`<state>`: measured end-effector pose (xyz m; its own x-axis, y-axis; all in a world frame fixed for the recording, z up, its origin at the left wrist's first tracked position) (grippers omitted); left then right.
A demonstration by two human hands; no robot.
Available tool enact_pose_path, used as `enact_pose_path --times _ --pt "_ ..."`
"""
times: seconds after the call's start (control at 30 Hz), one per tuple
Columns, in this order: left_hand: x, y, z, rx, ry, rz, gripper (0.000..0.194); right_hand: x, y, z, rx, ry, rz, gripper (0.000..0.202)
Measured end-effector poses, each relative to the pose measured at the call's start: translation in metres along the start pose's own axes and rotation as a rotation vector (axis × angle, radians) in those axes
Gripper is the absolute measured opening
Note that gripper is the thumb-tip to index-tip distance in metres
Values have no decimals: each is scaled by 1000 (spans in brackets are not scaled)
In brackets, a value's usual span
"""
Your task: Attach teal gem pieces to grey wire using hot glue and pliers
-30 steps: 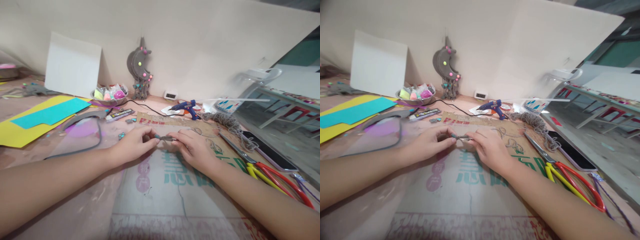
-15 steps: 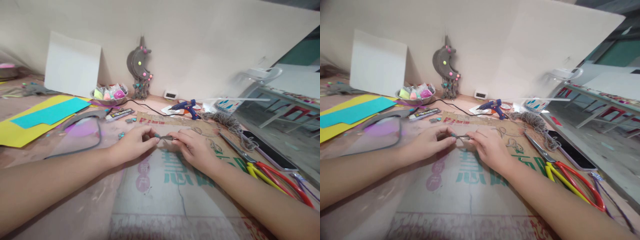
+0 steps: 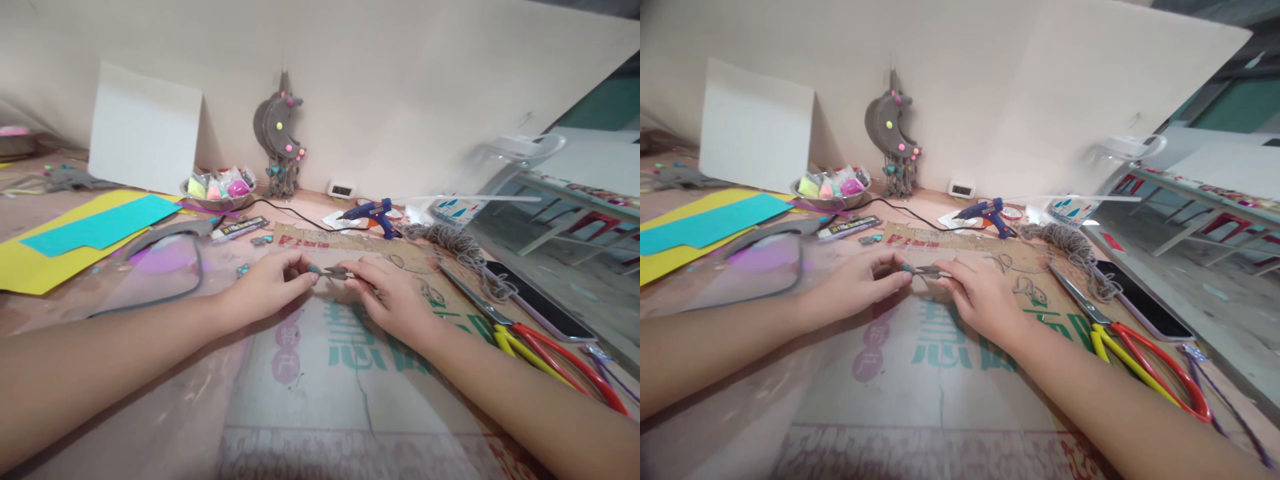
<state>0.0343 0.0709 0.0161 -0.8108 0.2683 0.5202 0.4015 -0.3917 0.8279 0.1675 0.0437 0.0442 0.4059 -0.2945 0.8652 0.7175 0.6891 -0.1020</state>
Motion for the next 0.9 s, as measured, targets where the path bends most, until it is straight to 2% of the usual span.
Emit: enact_pose_path --times 0.57,0.9 --pt "2 1 0 -14 13 74 15 0 -3 -1 42 12 0 24" --pt "0 3 -1 -13 -2 40 14 -1 -2 1 31 8 6 25"
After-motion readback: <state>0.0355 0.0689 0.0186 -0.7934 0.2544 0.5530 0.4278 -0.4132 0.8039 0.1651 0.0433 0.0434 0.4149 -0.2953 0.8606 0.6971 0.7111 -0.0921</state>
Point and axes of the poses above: each hand's wrist, its own z-axis towards the middle knuckle, its own x-axis out of the back of the hand, y = z × x, the point moved 9 cm from there along z, towards the middle knuckle, and after that the axes turned 1 degree about y, right-handed, at the moved point
